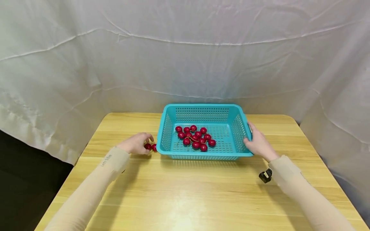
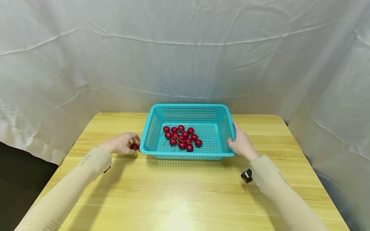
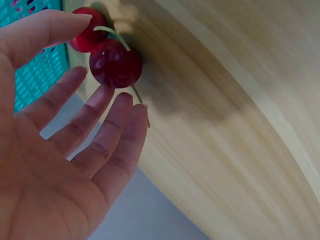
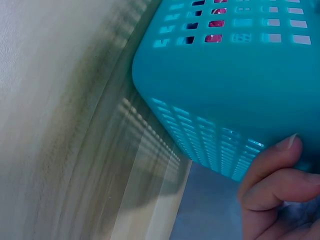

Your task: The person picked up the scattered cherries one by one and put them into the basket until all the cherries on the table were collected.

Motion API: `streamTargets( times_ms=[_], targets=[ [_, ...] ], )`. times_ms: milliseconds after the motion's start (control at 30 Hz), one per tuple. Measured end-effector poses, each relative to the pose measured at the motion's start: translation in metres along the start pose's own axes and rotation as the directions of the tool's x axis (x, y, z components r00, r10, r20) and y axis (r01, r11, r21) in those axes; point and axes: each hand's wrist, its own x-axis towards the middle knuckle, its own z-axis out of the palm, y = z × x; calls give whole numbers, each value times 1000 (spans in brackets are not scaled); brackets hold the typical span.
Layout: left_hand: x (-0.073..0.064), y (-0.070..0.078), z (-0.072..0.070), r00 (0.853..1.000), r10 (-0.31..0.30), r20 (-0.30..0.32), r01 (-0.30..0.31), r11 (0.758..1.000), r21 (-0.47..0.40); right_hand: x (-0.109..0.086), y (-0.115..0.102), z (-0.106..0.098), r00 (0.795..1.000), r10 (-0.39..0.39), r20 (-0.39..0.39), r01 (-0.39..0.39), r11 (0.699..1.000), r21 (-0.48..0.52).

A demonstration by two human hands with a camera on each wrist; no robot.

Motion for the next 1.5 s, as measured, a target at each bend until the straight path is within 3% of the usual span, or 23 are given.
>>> streamTargets(
  times_ms=[400,700,933,1233,1500],
  targets=[
    [7,-2,11,1000,-6,19,6,1000,14,-1,-1,1,1000,11,-2,-11,1000,-10],
    [13,0,16,998,-65,19,65,998,21,-1,0,1,1000,19,1,-19,1000,-10],
    [13,-1,18,996,-94,6,94,994,48,0,0,2,1000,15,-1,-15,1000,-12],
    [10,-9,19,997,-81,-17,82,995,49,0,2,2,1000,4,-7,-4,1000,-3],
    [8,-15,19,995,-100,2,99,995,22,0,2,3,1000,6,-10,-6,1000,-4]
  ],
)
